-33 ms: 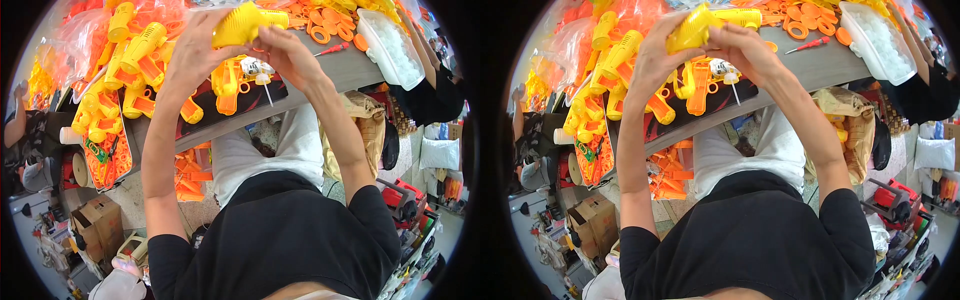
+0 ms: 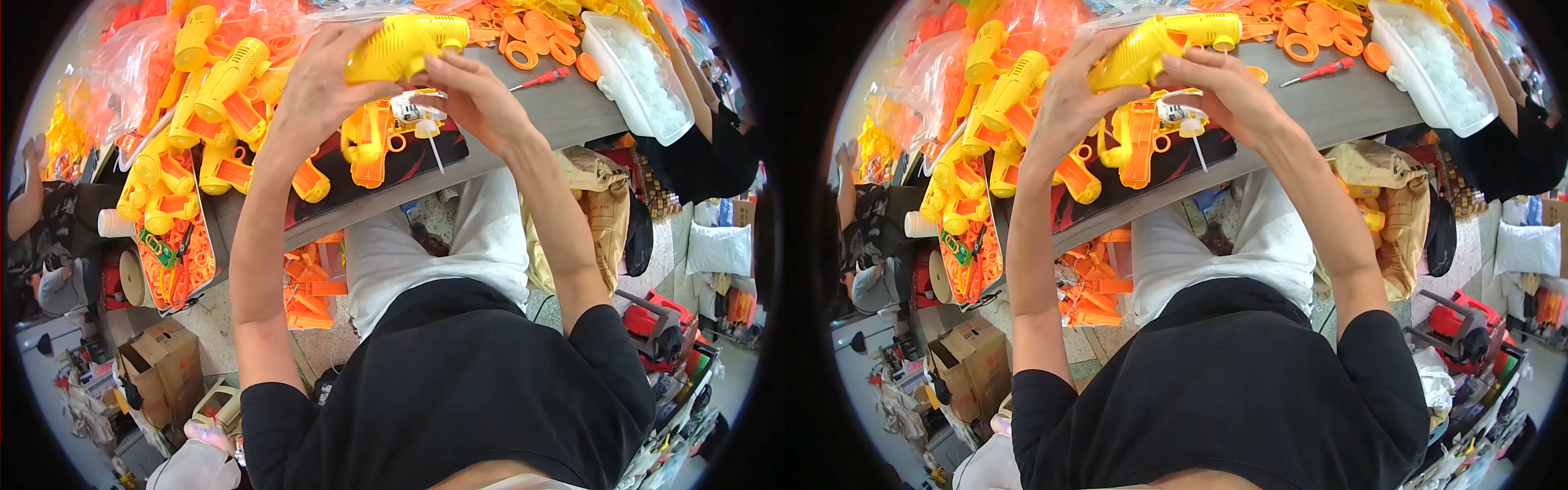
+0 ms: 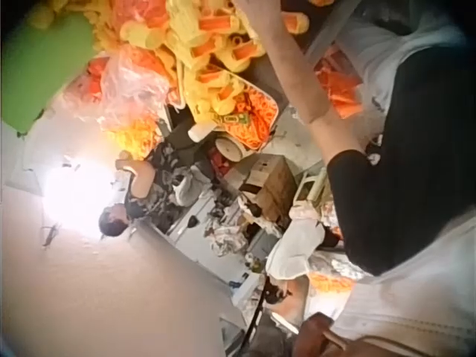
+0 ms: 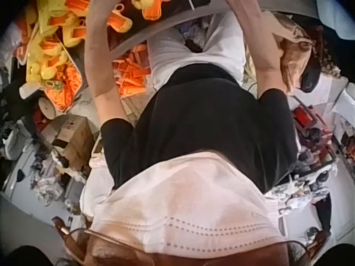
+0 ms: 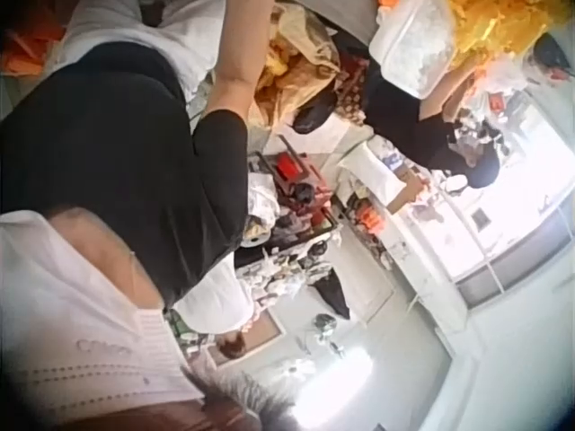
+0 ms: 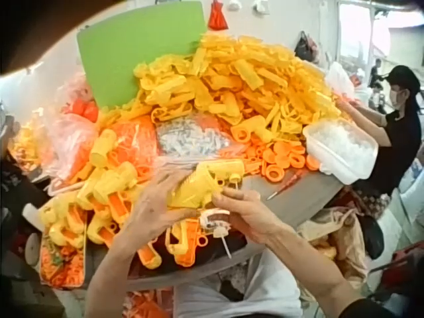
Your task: Assembling components of yellow and orange plastic toy guns at a workbench.
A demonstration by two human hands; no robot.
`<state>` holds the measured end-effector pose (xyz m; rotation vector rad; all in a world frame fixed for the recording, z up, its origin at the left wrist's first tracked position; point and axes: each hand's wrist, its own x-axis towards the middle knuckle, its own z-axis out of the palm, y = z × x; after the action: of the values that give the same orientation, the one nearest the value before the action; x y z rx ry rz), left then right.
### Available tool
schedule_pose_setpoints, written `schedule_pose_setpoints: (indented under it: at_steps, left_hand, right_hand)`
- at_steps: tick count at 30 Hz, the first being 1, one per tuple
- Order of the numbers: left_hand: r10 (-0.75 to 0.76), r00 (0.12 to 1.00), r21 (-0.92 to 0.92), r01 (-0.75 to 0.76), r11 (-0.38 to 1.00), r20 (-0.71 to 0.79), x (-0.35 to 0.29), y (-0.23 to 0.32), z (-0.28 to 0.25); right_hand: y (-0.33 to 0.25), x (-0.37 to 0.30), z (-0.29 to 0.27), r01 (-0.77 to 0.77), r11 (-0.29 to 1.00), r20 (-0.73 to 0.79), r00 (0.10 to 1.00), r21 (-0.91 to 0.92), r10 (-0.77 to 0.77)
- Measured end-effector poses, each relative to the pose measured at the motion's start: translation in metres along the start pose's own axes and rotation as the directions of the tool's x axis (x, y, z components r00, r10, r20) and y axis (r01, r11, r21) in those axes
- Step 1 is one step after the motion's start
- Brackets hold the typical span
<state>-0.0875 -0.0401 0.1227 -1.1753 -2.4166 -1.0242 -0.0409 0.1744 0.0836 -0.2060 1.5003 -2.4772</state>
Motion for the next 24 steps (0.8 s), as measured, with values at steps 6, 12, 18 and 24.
schedule_pose_setpoints:
  at_steps: [6,12,18,24]
  left_hand:
    - [-0.05,0.973,0.015,0.048,0.999,0.226,-0.012,0.0,0.026]
    - [-0.057,0.914,0.153,-0.006,0.988,0.401,-0.01,-0.016,0.052]
    - [-0.123,0.794,0.097,0.081,0.992,0.595,0.012,-0.025,0.057]
    - [-0.124,0.76,0.141,0.043,0.989,0.638,0.02,-0.015,0.047]
  right_hand:
    - [0.025,-0.031,-0.07,0.103,0.691,-0.104,0.962,-0.716,-0.252]
    - [0.064,-0.016,-0.06,0.142,0.42,0.048,0.973,-0.897,-0.226]
    - [0.063,-0.017,-0.056,0.077,0.446,-0.032,0.972,-0.892,-0.232]
    - [0.071,-0.016,-0.061,0.169,0.531,0.008,0.956,-0.83,-0.292]
